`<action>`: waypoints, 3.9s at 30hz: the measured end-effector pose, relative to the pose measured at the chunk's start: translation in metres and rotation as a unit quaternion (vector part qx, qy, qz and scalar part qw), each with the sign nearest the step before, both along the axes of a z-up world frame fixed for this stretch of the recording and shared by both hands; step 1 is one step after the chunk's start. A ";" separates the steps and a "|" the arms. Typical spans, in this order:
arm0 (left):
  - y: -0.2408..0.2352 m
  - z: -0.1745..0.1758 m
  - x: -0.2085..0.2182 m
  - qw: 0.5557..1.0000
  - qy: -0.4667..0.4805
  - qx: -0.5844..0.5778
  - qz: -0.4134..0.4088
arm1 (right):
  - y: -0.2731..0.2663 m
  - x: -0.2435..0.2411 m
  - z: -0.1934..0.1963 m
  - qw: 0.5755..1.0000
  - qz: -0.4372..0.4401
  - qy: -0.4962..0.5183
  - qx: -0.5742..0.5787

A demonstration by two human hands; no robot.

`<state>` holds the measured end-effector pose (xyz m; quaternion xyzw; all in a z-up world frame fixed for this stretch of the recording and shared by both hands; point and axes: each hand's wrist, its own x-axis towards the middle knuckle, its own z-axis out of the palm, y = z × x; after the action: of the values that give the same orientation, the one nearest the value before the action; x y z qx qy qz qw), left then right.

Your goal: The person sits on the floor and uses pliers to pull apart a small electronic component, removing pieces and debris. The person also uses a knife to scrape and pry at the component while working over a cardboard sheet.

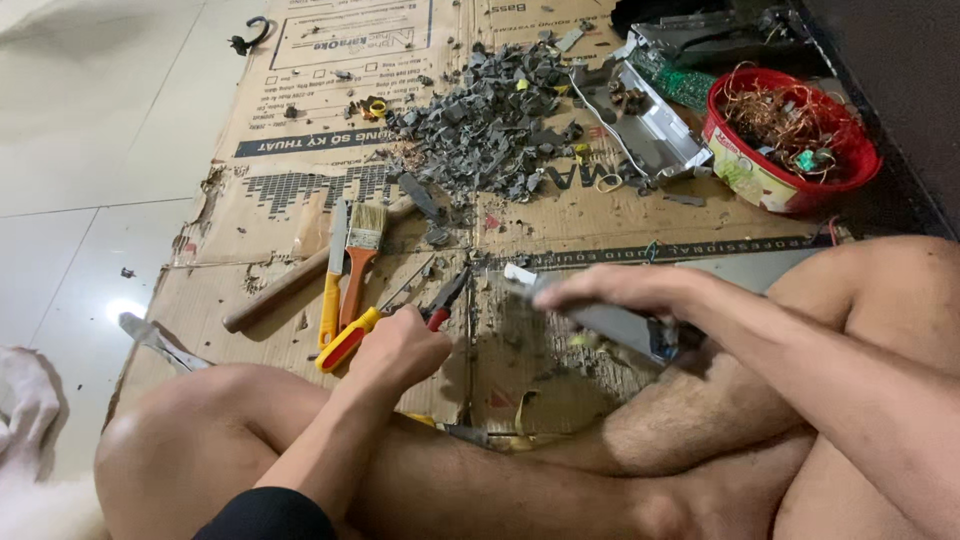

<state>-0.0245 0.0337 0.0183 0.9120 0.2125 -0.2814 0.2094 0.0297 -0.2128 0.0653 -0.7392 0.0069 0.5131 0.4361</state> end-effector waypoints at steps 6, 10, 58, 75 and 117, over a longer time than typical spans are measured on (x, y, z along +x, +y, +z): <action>-0.007 0.009 -0.006 0.999 0.020 0.021 -0.025 | -0.015 0.019 -0.057 0.948 -0.170 0.206 0.171; -0.011 0.026 -0.010 1.000 -0.004 -0.025 -0.002 | -0.010 0.017 -0.065 0.871 -0.297 0.255 0.298; 0.001 0.002 0.044 0.909 0.039 -0.399 0.111 | -0.013 0.005 -0.108 0.873 0.064 -0.399 -0.275; 0.019 -0.041 0.055 0.951 -0.085 -0.278 0.108 | -0.015 0.004 -0.102 0.866 0.080 -0.412 -0.271; 0.060 -0.006 0.035 0.984 -0.065 0.163 0.015 | 0.041 0.014 -0.066 0.974 -0.118 -0.174 -0.083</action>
<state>0.0103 0.0934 0.0125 0.9472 0.2546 -0.1797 0.0756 0.0436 -0.1718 -0.0004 -0.8445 0.0603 0.3198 0.4254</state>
